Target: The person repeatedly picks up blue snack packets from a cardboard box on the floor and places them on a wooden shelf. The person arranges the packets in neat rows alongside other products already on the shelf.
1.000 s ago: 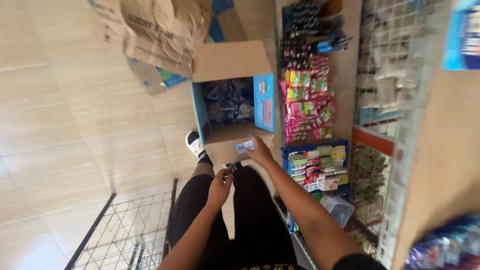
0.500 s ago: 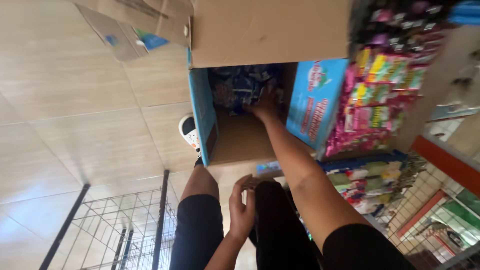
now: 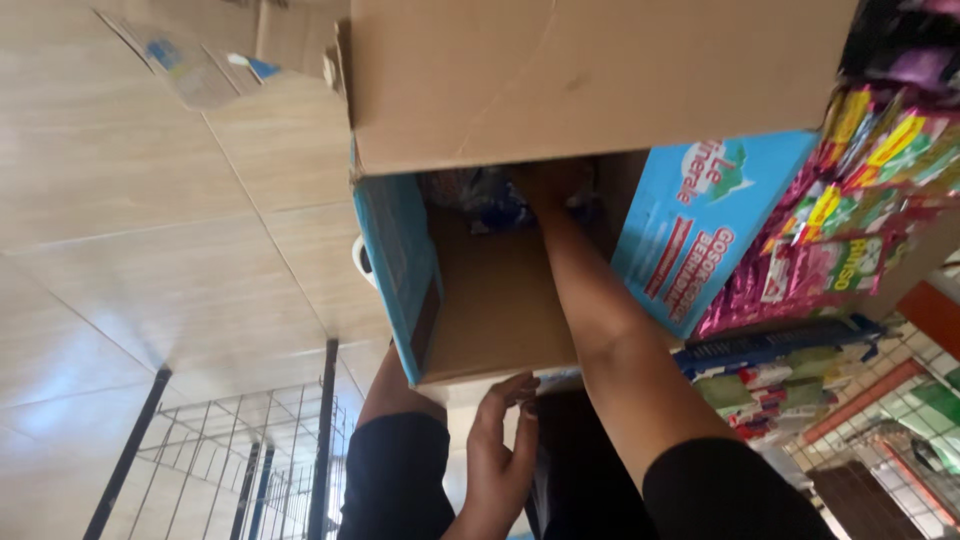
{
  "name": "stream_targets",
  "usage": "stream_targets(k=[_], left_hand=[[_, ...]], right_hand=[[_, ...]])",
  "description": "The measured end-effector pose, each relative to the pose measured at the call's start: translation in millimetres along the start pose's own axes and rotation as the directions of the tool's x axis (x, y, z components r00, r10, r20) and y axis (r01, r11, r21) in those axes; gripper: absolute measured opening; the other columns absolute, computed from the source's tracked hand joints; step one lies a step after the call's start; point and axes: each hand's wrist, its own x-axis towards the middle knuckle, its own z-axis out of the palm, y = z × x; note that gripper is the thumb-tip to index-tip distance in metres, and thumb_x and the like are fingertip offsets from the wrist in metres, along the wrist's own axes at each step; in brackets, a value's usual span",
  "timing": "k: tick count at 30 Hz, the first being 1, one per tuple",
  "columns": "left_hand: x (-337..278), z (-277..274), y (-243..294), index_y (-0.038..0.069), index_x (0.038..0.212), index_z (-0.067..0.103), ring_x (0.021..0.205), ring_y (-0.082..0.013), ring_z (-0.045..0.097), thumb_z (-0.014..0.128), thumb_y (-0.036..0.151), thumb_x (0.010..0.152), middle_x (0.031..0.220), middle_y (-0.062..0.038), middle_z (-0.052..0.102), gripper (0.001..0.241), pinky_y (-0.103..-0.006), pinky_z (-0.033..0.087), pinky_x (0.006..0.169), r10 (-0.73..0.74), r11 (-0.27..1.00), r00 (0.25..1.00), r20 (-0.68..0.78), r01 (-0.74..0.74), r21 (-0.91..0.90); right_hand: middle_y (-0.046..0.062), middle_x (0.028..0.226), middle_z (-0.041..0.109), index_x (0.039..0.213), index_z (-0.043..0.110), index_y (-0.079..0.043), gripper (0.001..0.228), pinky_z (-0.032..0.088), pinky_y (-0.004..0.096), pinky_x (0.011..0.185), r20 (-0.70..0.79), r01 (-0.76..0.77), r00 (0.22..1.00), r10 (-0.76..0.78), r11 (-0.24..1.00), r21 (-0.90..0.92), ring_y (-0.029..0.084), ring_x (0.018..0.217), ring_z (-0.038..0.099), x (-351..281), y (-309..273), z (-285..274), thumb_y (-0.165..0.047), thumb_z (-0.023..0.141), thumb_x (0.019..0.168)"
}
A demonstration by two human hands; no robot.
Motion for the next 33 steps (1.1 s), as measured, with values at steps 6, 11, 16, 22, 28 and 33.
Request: stream_targets(k=[6,11,16,22,28,33], left_hand=[[4.8,7.7,2.5,0.001,0.129,0.060,0.115,-0.0252,0.071,0.059,-0.003,0.093,0.119,-0.015,0.072,0.036,-0.0345,0.053,0.099,-0.005,1.000,1.000,0.006,0.005,0.001],[4.9,17.2,-2.0,0.002,0.131,0.058,0.116,-0.0264,0.071,0.059,-0.003,0.094,0.123,-0.015,0.070,0.037,-0.0366,0.056,0.099,0.031,0.998,0.999,0.006,-0.031,-0.052],[7.1,21.9,2.5,0.002,0.128,0.059,0.112,-0.0276,0.071,0.061,0.000,0.093,0.120,-0.015,0.072,0.036,-0.0377,0.056,0.095,0.040,0.998,0.999,0.030,-0.041,0.053],[9.5,21.8,8.8,0.002,0.124,0.062,0.109,-0.0311,0.071,0.063,0.003,0.093,0.119,-0.018,0.071,0.031,-0.0401,0.056,0.091,0.062,0.986,0.998,0.015,-0.063,0.151],[6.1,27.4,-9.6,0.002,0.124,0.063,0.105,-0.0295,0.071,0.061,0.003,0.094,0.116,-0.018,0.070,0.030,-0.0380,0.059,0.086,0.118,0.989,0.992,-0.041,-0.114,0.094],[-6.2,32.2,-45.8,0.001,0.125,0.065,0.105,-0.0263,0.072,0.061,0.003,0.096,0.114,-0.016,0.073,0.029,-0.0363,0.057,0.090,0.309,0.950,0.944,-0.115,-0.303,0.073]], right_hand=[[0.024,0.152,0.039,0.149,0.041,-0.011,0.111,0.033,0.060,0.108,-0.113,0.197,0.974,-0.197,0.980,-0.013,0.045,0.140,0.035,-17.1,-5.6,-34.3,-0.057,0.088,0.060],[0.022,0.147,0.051,0.145,0.052,-0.012,0.099,0.041,0.058,0.104,-0.132,0.334,0.936,-0.328,0.942,0.032,0.042,0.135,0.047,-34.5,5.6,-29.6,-0.049,0.089,0.060],[0.021,0.145,0.052,0.143,0.054,-0.012,0.104,0.042,0.055,0.107,-0.066,0.529,0.847,-0.528,0.848,0.003,0.043,0.135,0.046,-22.4,20.2,-15.6,-0.045,0.093,0.052],[0.018,0.122,0.071,0.131,0.066,-0.013,0.071,0.055,0.048,0.096,0.337,0.339,0.886,-0.318,0.941,-0.006,0.036,0.113,0.068,4.1,22.7,-19.6,-0.032,0.084,0.064],[0.022,0.106,0.077,0.134,0.063,-0.007,0.064,0.060,0.042,0.084,0.274,0.153,0.936,-0.223,0.955,0.255,0.034,0.094,0.077,-37.3,26.1,-52.8,-0.024,0.080,0.075],[0.018,0.106,0.074,0.126,0.065,0.000,0.071,0.058,0.039,0.087,0.007,0.341,0.926,-0.376,0.847,0.409,0.027,0.096,0.072,-95.4,25.6,-113.9,-0.016,0.091,0.062]])
